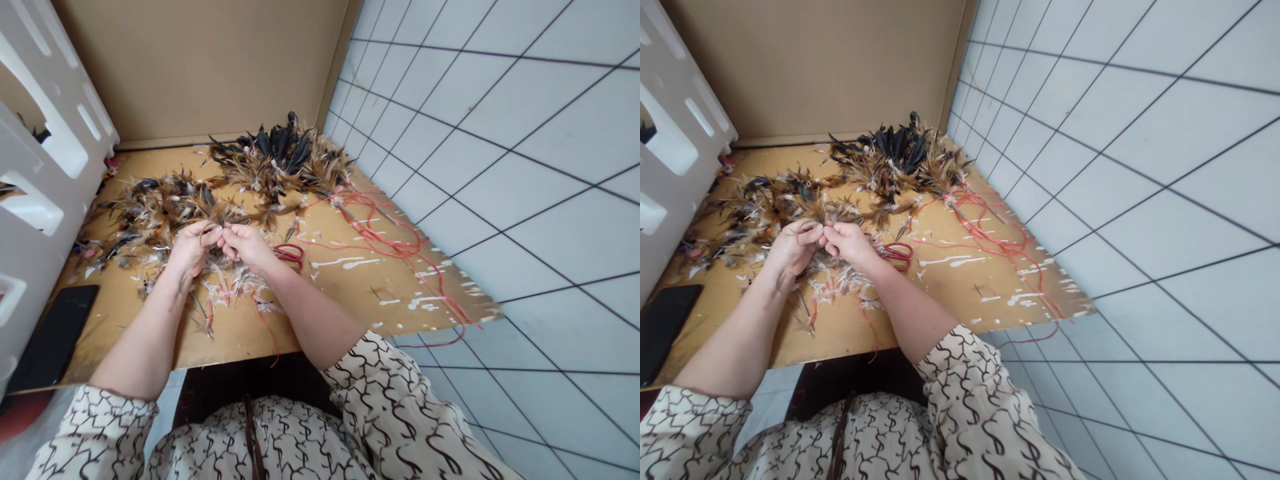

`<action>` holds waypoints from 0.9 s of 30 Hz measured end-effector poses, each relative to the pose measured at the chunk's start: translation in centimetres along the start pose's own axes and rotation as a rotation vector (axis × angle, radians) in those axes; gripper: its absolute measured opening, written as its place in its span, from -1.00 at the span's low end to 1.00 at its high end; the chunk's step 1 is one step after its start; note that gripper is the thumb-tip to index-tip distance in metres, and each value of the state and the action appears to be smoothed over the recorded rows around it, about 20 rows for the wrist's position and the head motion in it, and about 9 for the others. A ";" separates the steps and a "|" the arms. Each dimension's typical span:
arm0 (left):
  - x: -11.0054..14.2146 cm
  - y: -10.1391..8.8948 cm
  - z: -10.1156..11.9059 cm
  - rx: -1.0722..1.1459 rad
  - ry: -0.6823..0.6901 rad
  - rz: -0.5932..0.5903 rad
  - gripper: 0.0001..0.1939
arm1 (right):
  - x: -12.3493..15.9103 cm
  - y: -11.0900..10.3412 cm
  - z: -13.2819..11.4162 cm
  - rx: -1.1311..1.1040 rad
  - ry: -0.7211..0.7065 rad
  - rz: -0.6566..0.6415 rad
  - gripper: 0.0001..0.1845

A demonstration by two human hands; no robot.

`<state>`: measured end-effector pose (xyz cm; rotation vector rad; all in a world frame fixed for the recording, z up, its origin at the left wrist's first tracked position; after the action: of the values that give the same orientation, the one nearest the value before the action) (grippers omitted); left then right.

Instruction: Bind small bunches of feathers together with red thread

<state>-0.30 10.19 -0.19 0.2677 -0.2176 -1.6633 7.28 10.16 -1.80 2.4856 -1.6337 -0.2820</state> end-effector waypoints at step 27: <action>0.3 0.5 -2.0 -0.056 -0.237 -0.113 -0.81 | -0.3 -2.1 -0.9 -0.156 -0.015 0.076 -0.60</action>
<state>0.76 9.88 -1.92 0.0401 -0.3376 -1.8097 9.22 11.28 -1.43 2.3076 -1.6396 -0.4028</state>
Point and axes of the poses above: each hand's wrist, its own x-axis away from the middle knuckle, its own y-axis out of the palm, z = x × y, the point moved 8 cm from there along -x, towards the middle knuckle, and after that the axes turned 1 degree about -x, right-handed, at the moved point
